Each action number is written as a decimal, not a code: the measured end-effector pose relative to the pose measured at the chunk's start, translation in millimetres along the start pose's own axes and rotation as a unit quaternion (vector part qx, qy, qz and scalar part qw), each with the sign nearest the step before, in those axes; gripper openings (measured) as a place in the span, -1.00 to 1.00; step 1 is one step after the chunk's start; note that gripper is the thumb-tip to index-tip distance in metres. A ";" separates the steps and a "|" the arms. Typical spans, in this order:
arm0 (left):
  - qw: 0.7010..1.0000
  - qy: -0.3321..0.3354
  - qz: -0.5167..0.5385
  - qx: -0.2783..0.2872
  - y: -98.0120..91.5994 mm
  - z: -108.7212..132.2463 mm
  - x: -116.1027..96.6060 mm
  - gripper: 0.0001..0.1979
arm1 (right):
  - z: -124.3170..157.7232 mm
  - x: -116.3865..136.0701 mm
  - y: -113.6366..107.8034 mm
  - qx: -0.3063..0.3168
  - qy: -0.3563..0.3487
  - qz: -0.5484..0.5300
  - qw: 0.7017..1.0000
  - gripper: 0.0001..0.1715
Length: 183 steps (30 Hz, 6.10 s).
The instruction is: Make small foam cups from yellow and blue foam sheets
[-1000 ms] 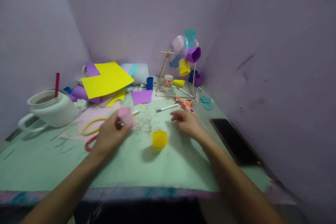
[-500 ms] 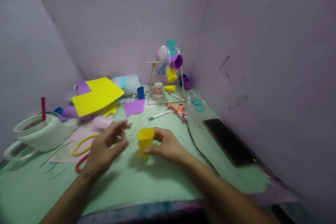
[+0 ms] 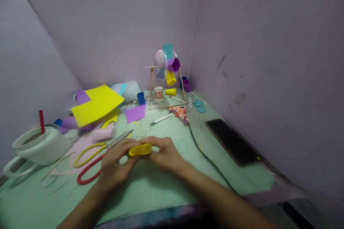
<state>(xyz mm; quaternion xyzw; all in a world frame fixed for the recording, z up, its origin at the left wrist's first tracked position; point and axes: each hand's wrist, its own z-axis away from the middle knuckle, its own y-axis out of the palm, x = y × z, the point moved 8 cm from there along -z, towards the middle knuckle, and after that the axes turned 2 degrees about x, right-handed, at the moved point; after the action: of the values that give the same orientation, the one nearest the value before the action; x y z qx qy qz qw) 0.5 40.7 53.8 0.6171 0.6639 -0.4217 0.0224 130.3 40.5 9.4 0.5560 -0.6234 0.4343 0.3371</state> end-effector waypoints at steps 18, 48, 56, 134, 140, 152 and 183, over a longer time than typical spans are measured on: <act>0.999 -0.050 0.008 0.004 1.3 -1.3 9.4 -0.83 | 2.9 12.0 -11.3 -0.027 -0.040 0.071 0.996 -0.72; 0.947 -0.291 0.123 -0.063 -2.1 11.6 42.5 -0.83 | 7.2 -22.4 21.0 0.086 0.194 -0.135 0.968 -0.82; 0.982 -0.175 0.039 -0.057 -9.0 0.5 26.3 -0.86 | 13.6 -26.1 30.1 0.112 0.203 -0.096 0.968 -0.87; 0.956 -0.267 0.113 0.043 10.9 3.4 31.8 -0.78 | 4.3 -6.9 -2.5 -0.020 0.133 -0.089 0.987 -0.76; 0.966 -0.249 0.077 -0.009 3.7 3.5 24.9 -0.84 | 6.0 -14.7 -3.0 -0.042 0.151 -0.093 0.983 -0.81; 0.964 -0.251 0.078 -0.037 -0.1 5.2 28.0 -0.83 | 10.4 -19.6 11.4 0.034 0.195 -0.157 0.968 -0.63; 0.775 -0.341 -0.429 0.315 -60.0 44.6 116.3 -0.59 | 17.4 -39.6 -4.3 -0.069 0.300 -0.173 0.936 -0.71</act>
<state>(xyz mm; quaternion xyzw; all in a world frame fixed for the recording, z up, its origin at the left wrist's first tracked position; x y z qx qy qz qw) -99.3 114.7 -6.9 0.0571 0.6388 -0.7559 -0.1315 141.7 40.4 -32.6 0.4743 -0.4158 0.4723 0.6157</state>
